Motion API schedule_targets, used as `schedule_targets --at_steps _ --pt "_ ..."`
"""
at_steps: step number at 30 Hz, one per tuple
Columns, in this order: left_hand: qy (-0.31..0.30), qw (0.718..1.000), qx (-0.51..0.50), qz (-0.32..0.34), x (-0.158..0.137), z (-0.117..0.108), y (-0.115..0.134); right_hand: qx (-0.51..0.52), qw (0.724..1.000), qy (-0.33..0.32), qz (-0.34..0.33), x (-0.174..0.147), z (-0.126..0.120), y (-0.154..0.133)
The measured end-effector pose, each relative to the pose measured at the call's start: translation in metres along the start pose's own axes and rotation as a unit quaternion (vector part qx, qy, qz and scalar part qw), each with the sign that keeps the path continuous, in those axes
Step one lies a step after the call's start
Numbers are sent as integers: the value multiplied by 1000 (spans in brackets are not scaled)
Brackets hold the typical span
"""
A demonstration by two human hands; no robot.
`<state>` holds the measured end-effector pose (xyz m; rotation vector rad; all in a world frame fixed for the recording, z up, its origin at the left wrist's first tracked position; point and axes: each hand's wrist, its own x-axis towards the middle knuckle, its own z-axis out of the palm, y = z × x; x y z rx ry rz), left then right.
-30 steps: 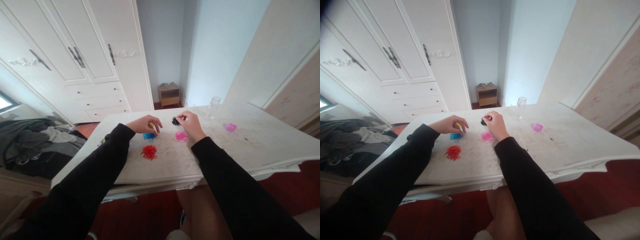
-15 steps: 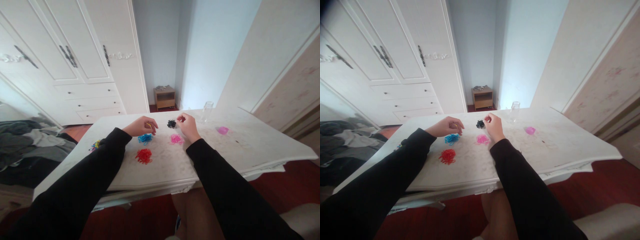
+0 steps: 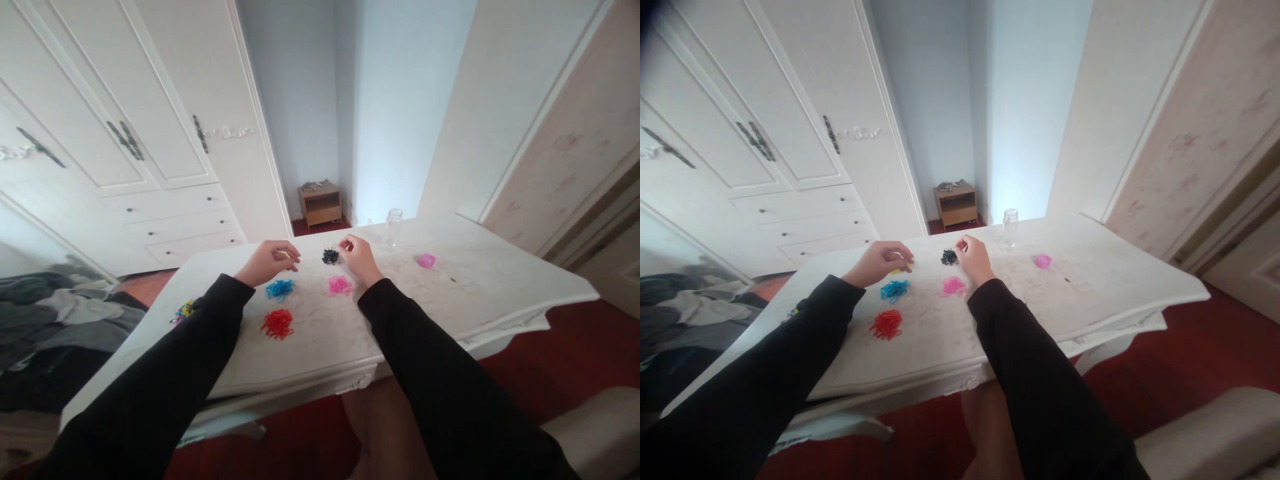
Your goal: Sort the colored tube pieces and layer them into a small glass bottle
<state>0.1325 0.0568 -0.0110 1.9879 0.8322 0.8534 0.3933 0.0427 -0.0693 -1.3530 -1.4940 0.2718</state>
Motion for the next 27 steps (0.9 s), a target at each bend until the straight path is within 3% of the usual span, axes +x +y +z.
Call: schedule_targets --at_steps 5,8,12,15,17,20,24,27 --pt "118 991 -29 48 6 -4 15 -2 999 -19 -27 -4 4 5" --pt "137 989 -26 39 5 -18 30 -5 999 -14 -33 -6 5 6" --pt "106 994 25 -7 -8 -51 46 -1 999 -7 -32 -7 2 6" --pt "79 990 104 -49 -27 -82 42 3 1000 -5 -24 -7 1 7" --pt "58 978 185 -70 -46 -101 31 6 1000 -5 -22 -7 0 7" --pt "2 939 326 -112 -82 -119 10 0 1000 -8 -26 -8 0 6" --pt "-111 884 420 -173 -135 -108 -12 -16 999 -16 -27 -8 -1 4" --pt "-99 864 446 -212 -165 -84 -21 -25 999 -20 -23 -9 -3 3"
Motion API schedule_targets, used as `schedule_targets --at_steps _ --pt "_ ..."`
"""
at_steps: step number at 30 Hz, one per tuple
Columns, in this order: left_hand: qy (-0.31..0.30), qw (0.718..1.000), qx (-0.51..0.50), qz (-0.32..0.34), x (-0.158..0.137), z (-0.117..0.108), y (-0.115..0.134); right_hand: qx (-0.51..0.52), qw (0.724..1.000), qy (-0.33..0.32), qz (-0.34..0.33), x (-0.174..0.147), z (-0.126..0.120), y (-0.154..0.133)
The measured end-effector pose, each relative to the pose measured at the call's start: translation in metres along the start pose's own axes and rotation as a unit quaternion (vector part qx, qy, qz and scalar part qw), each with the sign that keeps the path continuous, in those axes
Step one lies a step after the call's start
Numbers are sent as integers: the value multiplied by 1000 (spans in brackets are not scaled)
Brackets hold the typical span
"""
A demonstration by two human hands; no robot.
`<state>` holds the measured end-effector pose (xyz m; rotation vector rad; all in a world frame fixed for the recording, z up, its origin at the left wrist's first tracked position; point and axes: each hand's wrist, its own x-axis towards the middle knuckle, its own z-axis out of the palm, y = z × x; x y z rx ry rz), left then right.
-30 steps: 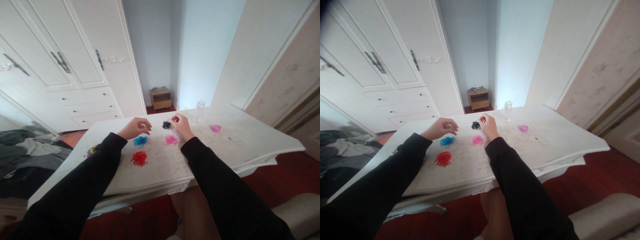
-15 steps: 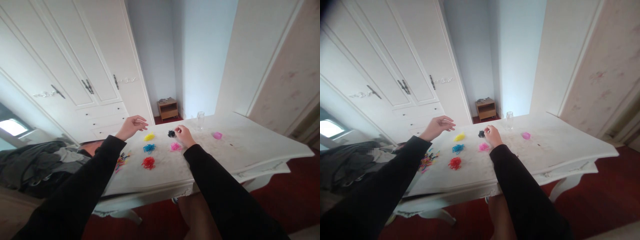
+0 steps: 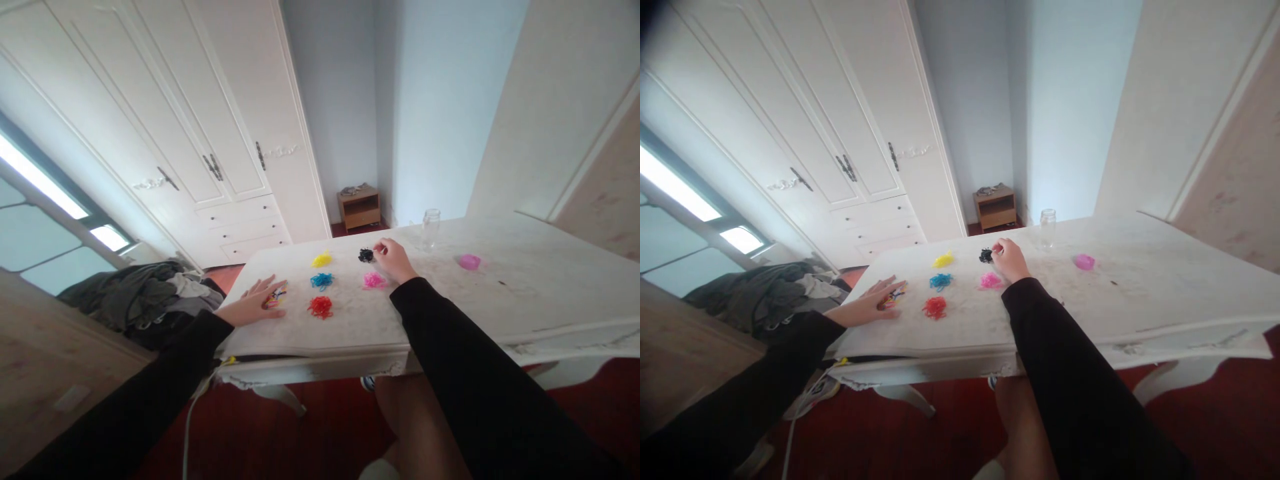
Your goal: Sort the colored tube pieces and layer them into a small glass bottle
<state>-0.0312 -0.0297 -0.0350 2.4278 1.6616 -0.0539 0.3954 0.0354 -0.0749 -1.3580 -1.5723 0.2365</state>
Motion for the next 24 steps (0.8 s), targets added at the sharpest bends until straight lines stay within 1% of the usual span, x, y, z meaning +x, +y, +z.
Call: schedule_targets --at_steps 2,4,7,10,12,16,19,21,24 --pt "34 999 -8 -14 -8 14 7 -3 1000 -4 -1 0 -1 -1" --pt "74 997 -17 -26 -10 22 12 -7 1000 -6 -2 0 -1 -1" --pt "109 993 -32 -40 -1 24 16 -15 1000 -4 4 0 0 -2" --pt "121 991 -52 -34 14 24 15 -18 1000 -1 8 0 -1 -2" --pt "141 987 -65 -29 24 24 14 -15 1000 0 4 -1 -1 -2" --pt "209 972 -103 -21 37 19 5 -14 1000 4 3 -2 -1 -2" --pt "257 957 -135 -27 40 12 -9 -16 1000 4 2 -2 -1 -2" --pt "266 950 -156 -43 40 10 -18 -18 1000 1 5 -2 -1 -2" --pt "241 944 -211 -79 36 13 -27 -20 1000 -8 5 -1 -1 -2"
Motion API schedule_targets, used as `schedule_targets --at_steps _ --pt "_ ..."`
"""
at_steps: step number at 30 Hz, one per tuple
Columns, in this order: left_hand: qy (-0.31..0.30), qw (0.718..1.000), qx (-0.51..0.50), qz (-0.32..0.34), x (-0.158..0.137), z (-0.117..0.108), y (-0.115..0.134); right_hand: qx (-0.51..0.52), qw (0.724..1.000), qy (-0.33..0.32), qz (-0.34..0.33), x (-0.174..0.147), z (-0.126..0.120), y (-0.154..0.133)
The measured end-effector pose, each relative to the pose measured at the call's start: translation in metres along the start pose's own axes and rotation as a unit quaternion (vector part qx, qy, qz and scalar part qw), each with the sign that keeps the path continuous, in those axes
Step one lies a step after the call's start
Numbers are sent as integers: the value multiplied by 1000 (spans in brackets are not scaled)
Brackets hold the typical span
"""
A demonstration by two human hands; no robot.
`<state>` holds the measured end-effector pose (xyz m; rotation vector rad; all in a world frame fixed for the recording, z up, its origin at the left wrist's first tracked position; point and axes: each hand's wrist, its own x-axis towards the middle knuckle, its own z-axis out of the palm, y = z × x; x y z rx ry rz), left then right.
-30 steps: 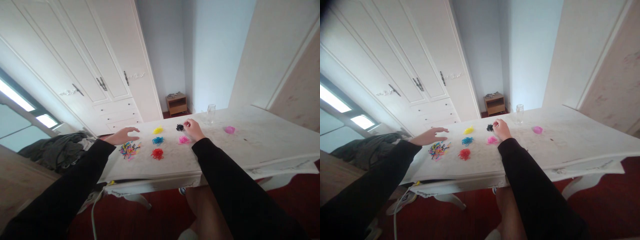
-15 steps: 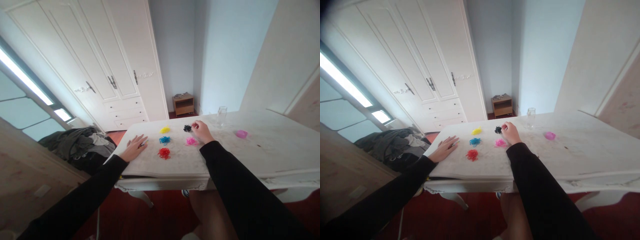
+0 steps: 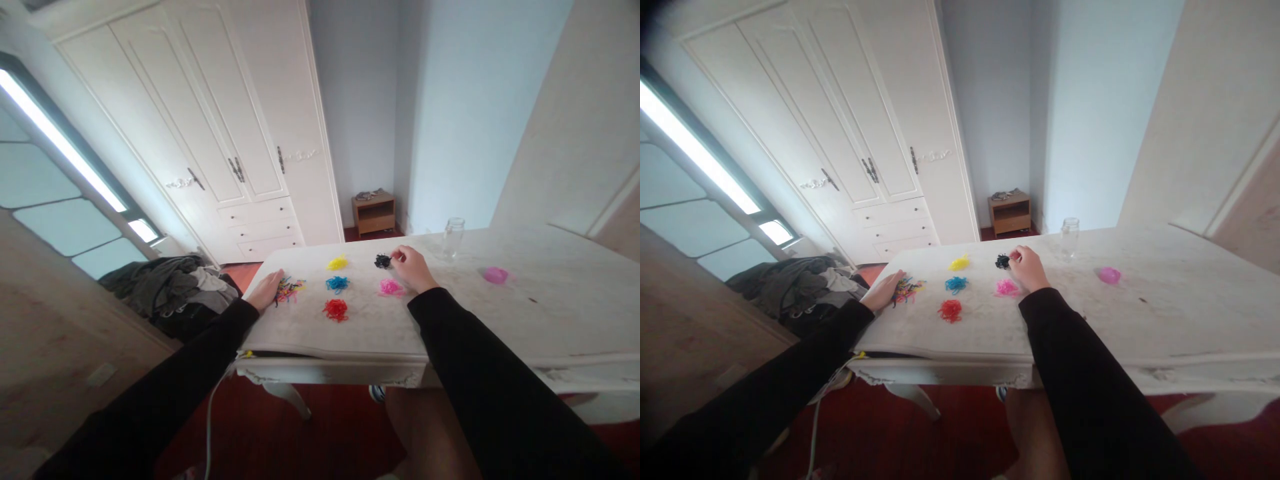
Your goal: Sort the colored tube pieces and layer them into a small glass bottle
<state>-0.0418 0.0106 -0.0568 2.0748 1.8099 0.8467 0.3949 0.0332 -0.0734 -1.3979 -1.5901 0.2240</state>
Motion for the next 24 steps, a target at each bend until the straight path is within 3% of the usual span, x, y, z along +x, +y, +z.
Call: schedule_targets --at_steps 2,5,9,13,19,24 --pt "-11 998 -51 -17 -4 1 -1 0 1000 -5 -3 0 0 0" --pt "-12 992 -128 8 -6 1 2 -2 1000 -8 -1 0 0 0" --pt "6 986 -164 9 1 -12 7 -5 1000 -14 5 -1 -1 0" --pt "33 996 -79 12 10 -32 3 -3 1000 -21 6 -2 -3 -1" --pt "-61 998 4 34 7 -40 -3 -2 1000 -15 2 -3 -2 1" --pt "-78 994 18 73 1 -35 -1 -2 1000 -9 -2 -3 0 1"
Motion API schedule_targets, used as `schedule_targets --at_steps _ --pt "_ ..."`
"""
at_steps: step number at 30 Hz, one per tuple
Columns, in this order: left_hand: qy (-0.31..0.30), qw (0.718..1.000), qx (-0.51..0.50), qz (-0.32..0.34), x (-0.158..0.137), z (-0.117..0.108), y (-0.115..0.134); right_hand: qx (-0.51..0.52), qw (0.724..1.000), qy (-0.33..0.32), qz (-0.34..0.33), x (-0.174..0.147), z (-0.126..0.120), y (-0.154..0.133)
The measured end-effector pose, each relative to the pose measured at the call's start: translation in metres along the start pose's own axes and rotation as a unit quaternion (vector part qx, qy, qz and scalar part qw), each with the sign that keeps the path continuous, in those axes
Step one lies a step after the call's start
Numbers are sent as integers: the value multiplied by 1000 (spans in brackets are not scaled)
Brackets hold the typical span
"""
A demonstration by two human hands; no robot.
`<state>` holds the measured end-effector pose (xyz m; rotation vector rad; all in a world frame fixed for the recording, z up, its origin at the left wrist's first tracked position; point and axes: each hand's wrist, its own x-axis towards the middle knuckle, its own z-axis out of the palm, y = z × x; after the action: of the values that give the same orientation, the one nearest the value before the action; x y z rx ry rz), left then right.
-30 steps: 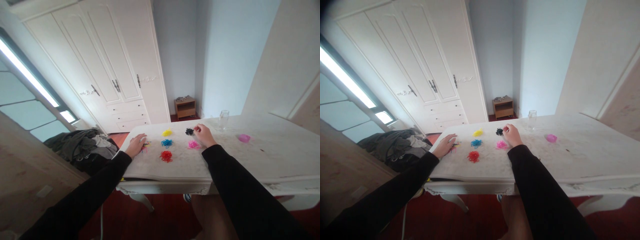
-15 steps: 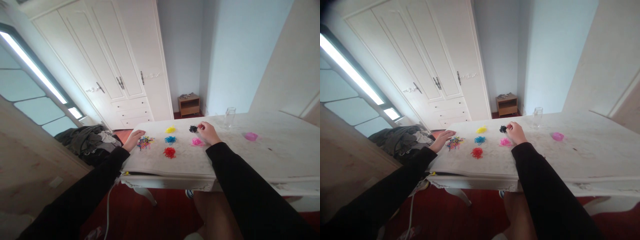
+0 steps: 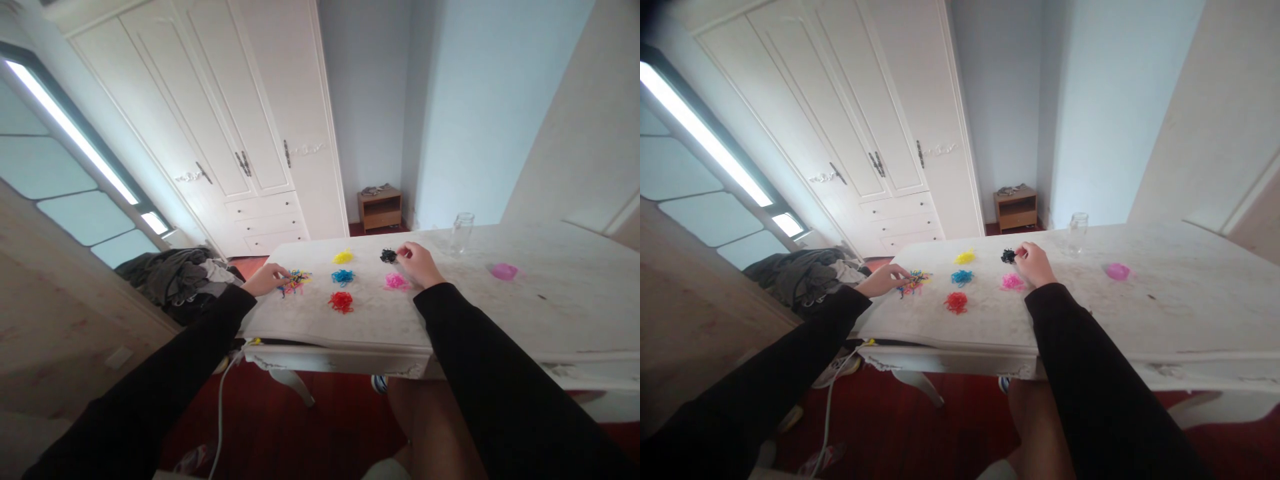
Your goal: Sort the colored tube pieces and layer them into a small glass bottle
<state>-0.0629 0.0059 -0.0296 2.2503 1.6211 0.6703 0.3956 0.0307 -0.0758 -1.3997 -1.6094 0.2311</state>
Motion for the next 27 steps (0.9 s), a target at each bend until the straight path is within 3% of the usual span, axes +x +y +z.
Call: schedule_targets --at_steps 12,20,27 --pt "19 1000 -10 11 2 -9 7 -3 1000 -6 2 1 0 0" --pt "36 997 -72 5 0 -11 14 -8 1000 -13 8 1 -1 -1" --pt "-26 996 -78 34 -8 -7 29 -6 1000 -22 10 0 -2 -2"
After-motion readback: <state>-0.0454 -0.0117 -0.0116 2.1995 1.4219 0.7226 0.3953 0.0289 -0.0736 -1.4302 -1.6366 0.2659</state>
